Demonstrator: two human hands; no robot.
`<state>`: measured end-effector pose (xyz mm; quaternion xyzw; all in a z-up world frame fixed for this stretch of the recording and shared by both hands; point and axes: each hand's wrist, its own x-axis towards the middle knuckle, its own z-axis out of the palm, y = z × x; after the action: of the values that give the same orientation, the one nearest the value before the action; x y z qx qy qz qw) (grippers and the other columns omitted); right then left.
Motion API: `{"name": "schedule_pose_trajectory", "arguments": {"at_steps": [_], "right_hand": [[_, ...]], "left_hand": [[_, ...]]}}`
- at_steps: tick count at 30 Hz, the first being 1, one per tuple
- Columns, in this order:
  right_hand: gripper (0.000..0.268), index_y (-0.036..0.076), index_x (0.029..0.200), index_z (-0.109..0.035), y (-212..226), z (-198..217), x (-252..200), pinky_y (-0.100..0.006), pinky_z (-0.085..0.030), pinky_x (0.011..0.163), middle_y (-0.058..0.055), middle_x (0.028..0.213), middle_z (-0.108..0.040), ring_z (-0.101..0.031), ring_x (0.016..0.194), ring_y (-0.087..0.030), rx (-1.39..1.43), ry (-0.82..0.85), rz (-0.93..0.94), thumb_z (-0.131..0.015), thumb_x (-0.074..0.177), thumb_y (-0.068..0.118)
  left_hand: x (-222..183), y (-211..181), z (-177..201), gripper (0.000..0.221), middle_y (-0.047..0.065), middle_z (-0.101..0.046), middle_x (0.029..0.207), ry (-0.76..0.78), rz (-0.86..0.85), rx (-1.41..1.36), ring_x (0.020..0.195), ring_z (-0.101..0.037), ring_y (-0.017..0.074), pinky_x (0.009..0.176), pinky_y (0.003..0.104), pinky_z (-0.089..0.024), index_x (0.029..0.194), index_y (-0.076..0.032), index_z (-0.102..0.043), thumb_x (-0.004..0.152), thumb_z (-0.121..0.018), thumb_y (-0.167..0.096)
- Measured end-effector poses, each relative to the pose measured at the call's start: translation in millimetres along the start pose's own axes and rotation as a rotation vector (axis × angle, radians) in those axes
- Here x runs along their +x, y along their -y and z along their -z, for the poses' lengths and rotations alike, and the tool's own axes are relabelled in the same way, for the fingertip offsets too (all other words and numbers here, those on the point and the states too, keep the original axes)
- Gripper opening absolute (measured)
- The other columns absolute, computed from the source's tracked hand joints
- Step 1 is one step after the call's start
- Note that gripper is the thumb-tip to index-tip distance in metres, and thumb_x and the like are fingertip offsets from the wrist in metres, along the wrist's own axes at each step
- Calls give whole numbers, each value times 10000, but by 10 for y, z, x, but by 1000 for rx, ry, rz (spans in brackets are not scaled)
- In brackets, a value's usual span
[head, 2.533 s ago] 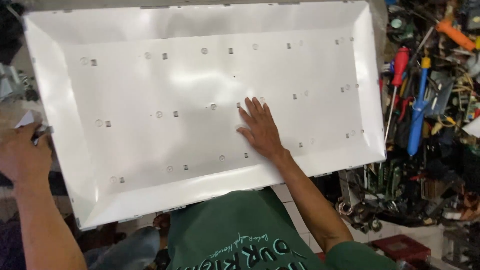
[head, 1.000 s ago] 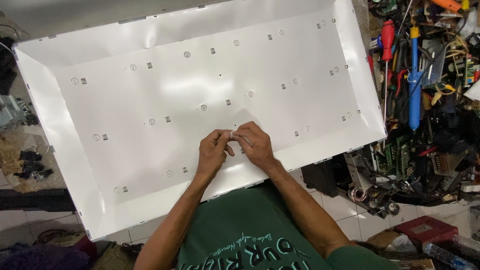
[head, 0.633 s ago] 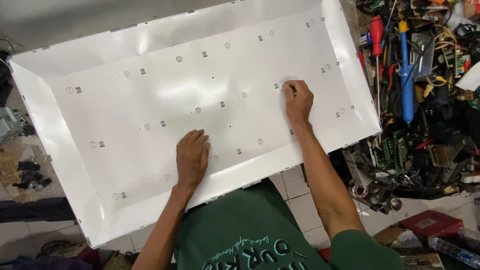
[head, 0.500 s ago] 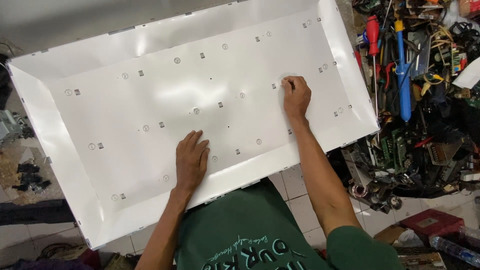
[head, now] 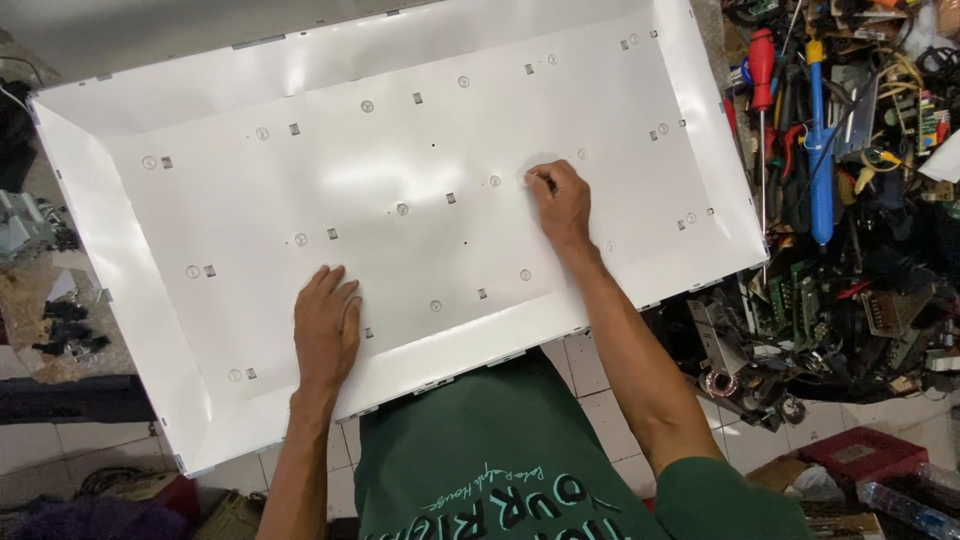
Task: Reinstalling the internal layers and the LCD panel of a television during a repair process.
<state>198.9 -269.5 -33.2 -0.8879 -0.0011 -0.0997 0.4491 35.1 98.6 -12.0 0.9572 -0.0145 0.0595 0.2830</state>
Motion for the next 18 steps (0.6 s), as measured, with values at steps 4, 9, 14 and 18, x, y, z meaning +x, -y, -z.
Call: {"name": "schedule_pose_trajectory", "arguments": {"at_steps": [4, 9, 14, 18], "right_hand": [[59, 115, 981, -744, 252, -288, -347, -373, -535, 667, -80, 833, -665, -658, 739, -237, 33, 118, 34, -723, 993, 169], [102, 136, 989, -756, 414, -413, -738, -343, -537, 664, -46, 832, -679, -657, 732, -193, 41, 191, 12, -708, 1015, 223], [87, 131, 994, -745, 556, -465, -829, -345, -557, 658, -54, 829, -678, -676, 738, -217, -38, 158, 103, -691, 1022, 193], [94, 129, 983, -730, 609, -483, -859, -315, -563, 663, -34, 818, -658, -676, 748, -201, -151, 132, 225, -664, 1035, 172]], "left_hand": [[-84, 52, 84, 235, 94, -655, 1408, -27, 22, -13, 1430, -509, 287, 1244, 432, -351, 1239, -110, -745, 1038, -642, -173], [-104, 3, 134, 242, 112, -635, 1437, 13, 79, -43, 1455, -475, 315, 1259, 445, -316, 1227, -98, -752, 1030, -637, -178], [-101, 39, 96, 242, 90, -616, 1467, 43, 82, 5, 1478, -449, 288, 1275, 439, -285, 1231, -123, -749, 1041, -624, -205], [-98, 58, 86, 235, 88, -611, 1472, 43, 78, 1, 1482, -442, 291, 1275, 444, -280, 1223, -123, -754, 1040, -629, -201]]}}
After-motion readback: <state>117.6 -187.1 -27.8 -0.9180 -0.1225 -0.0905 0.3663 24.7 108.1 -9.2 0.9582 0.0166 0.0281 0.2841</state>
